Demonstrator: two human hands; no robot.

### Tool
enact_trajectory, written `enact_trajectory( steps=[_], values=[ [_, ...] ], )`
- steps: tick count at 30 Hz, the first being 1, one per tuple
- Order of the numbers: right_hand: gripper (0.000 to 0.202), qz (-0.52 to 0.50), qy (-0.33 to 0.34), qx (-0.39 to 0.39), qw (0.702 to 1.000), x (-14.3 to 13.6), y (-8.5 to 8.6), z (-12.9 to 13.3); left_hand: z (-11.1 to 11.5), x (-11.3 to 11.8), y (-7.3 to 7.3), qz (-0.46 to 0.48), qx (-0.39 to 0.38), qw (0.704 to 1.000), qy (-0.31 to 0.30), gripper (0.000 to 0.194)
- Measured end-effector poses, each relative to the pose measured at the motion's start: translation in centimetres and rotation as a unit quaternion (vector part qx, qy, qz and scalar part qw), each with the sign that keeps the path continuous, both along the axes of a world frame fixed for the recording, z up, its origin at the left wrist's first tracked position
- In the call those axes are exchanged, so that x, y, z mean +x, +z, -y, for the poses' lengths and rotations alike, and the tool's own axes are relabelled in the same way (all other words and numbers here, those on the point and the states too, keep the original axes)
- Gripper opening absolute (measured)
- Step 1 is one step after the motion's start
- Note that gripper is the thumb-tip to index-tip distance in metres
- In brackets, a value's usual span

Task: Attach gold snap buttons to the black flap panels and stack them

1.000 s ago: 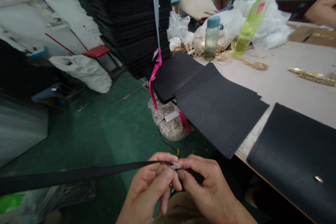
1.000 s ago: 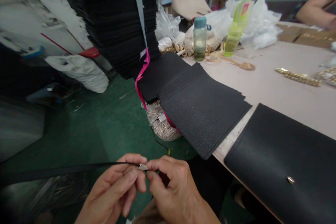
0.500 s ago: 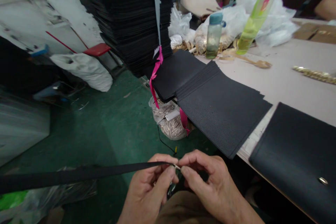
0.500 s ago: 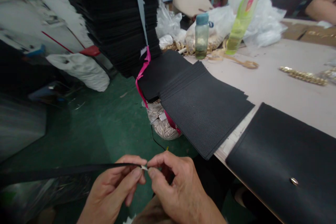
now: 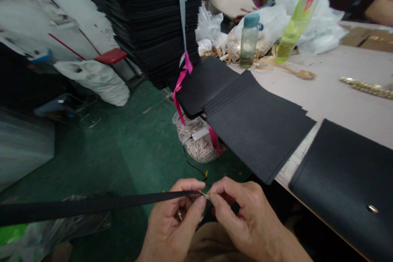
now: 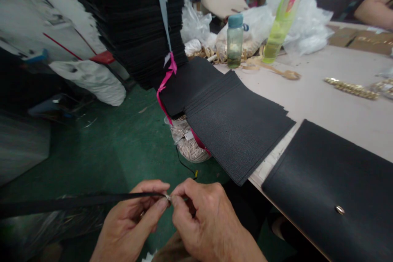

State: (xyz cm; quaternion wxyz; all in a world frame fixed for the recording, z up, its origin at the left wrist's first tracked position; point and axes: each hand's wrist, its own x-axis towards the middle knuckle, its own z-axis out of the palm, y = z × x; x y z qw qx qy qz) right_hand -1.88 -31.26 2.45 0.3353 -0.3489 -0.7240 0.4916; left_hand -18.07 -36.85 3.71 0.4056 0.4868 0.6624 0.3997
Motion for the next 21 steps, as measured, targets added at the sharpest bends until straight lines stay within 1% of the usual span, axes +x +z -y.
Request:
enact_trajectory(
  steps=[4,6,8,10,12,17,21],
  values=[
    [0.02,-0.009,-0.01,-0.065,0.998,-0.2,0.3,-0.1,0.1,0.5,-0.5,-0.008,0.035,0.998,0.049,0.027],
    [0.022,-0.025,-0.019,-0.088,0.996,-0.4,0.4,-0.1,0.2,0.7,-0.8,-0.028,0.078,0.995,0.054,0.031],
    [0.021,-0.038,-0.031,-0.096,0.994,-0.6,0.3,0.0,0.3,0.9,-1.2,-0.073,0.129,0.987,0.057,0.034],
    [0.02,-0.047,-0.038,-0.086,0.994,-0.8,0.2,0.0,0.3,1.1,-1.4,-0.122,0.166,0.976,0.063,0.035],
    [0.018,-0.059,-0.043,-0.06,0.996,-1.1,0.0,0.2,0.3,1.2,-1.4,-0.15,0.185,0.969,0.07,0.034],
    [0.014,-0.068,-0.058,-0.018,0.996,-1.5,-0.6,0.4,0.1,1.3,-1.7,-0.151,0.204,0.964,0.077,0.028],
    [0.014,-0.063,-0.059,0.005,0.996,-1.7,-0.9,0.5,0.1,1.4,-2.0,-0.151,0.202,0.962,0.1,0.039]
  ],
)
